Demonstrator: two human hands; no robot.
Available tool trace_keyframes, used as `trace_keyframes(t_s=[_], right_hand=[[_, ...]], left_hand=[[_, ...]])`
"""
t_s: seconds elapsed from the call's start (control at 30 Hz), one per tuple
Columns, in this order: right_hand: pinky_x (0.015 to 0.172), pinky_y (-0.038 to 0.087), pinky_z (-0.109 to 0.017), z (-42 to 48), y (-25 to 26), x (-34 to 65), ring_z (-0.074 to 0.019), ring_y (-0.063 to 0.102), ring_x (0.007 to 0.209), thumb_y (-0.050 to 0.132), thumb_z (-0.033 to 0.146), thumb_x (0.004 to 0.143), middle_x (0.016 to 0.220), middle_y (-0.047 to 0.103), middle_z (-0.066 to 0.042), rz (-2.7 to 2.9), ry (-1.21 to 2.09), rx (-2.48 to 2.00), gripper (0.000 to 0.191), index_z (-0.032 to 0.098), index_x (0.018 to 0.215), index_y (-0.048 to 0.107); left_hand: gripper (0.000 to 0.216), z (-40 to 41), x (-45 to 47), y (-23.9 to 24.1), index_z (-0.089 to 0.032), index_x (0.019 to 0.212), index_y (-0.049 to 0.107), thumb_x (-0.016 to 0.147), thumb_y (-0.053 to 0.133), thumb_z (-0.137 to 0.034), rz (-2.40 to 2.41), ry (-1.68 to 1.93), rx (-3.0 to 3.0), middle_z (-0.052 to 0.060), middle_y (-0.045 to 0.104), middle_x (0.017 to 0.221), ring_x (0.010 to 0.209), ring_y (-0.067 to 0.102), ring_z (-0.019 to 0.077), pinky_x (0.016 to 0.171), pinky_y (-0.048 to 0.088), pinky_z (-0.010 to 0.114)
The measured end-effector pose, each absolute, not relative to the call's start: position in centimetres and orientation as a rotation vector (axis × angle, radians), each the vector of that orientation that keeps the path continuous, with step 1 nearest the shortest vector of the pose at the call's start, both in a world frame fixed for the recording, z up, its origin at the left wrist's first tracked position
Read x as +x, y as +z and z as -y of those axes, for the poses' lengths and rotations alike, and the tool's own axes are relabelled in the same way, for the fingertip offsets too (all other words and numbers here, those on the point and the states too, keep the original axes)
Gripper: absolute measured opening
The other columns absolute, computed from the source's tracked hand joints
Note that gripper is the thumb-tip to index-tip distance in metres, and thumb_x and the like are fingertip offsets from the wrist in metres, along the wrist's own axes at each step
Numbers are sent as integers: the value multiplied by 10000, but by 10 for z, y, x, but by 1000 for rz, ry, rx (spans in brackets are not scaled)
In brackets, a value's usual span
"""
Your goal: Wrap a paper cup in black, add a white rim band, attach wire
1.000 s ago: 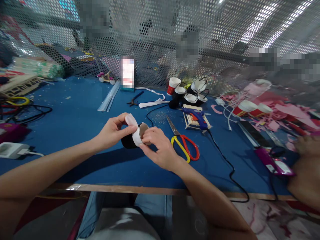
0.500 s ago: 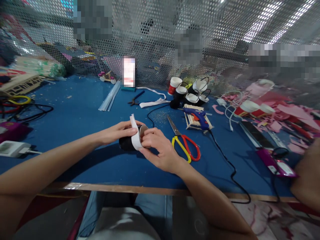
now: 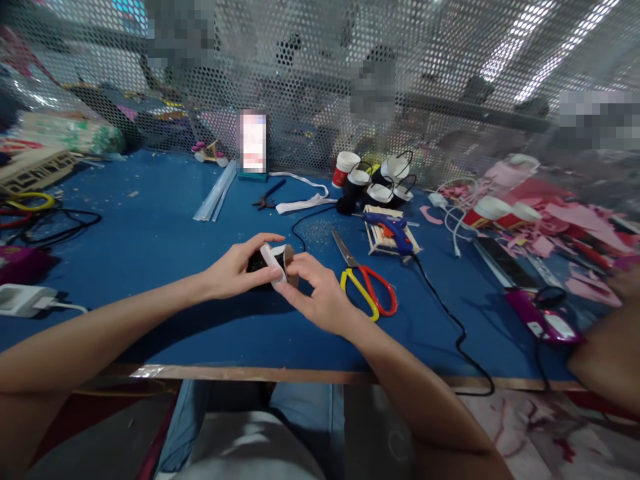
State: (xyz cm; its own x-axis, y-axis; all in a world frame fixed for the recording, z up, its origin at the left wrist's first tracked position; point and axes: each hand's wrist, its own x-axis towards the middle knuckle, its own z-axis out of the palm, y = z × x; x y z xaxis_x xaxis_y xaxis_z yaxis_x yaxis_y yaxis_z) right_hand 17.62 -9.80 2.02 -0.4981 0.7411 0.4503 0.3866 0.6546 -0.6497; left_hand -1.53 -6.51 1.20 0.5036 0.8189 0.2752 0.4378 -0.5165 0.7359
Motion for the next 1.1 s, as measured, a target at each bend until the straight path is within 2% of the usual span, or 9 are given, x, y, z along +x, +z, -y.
trace_keyframes(t_s=[0.13, 0.23, 0.33, 0.47, 0.57, 0.63, 1.1], right_hand=[[770, 462, -313, 98, 20, 176, -149, 558, 830, 519, 216, 835, 860, 587, -52, 2106, 640, -889, 76, 195, 804, 585], [758, 461, -315, 97, 18, 176, -149, 548, 828, 520, 202, 832, 850, 577, -52, 2100, 596, -887, 67, 197, 800, 578], [751, 462, -319, 97, 17, 175, -152, 546, 827, 525, 187, 828, 829, 571, -54, 2090, 531, -882, 65, 195, 782, 570], [761, 465, -340, 96, 15, 175, -166, 549, 847, 530, 169, 821, 816, 578, -60, 2108, 470, -869, 65, 192, 771, 564], [758, 467, -355, 96, 14, 175, -177, 546, 851, 533, 160, 814, 799, 583, -60, 2132, 432, -851, 55, 193, 775, 555], [762, 467, -364, 95, 14, 175, -181, 543, 857, 536, 159, 810, 789, 584, -55, 2140, 405, -834, 53, 197, 775, 546], [784, 466, -370, 96, 17, 175, -177, 530, 865, 532, 134, 798, 767, 595, -39, 2193, 380, -766, 87, 207, 755, 513]], left_hand=[[593, 65, -16, 11, -167, 1239, 401, 771, 545, -501, -1010, 840, 2197, 48, 616, 877, 745, 591, 172, 685, 452, 296], [580, 64, -15, 10, -172, 1222, 412, 755, 580, -471, -978, 945, 2232, 82, 600, 978, 834, 587, 188, 735, 464, 316], [506, 63, -14, 11, -156, 1119, 483, 716, 647, -414, -910, 1217, 2290, 115, 561, 1058, 975, 544, 208, 834, 449, 347], [304, 66, -13, 18, -156, 919, 556, 705, 678, -335, -818, 1444, 2322, 108, 558, 1026, 999, 534, 202, 872, 436, 369], [134, 70, -13, 22, -161, 808, 573, 759, 630, -272, -793, 1428, 2304, 89, 571, 982, 967, 547, 181, 849, 445, 353], [94, 72, -14, 22, -159, 759, 570, 785, 600, -244, -807, 1403, 2280, 78, 576, 953, 948, 551, 167, 842, 444, 338], [140, 69, -15, 20, -161, 707, 529, 790, 595, -252, -875, 1336, 2139, 37, 543, 874, 864, 535, 130, 814, 430, 298]])
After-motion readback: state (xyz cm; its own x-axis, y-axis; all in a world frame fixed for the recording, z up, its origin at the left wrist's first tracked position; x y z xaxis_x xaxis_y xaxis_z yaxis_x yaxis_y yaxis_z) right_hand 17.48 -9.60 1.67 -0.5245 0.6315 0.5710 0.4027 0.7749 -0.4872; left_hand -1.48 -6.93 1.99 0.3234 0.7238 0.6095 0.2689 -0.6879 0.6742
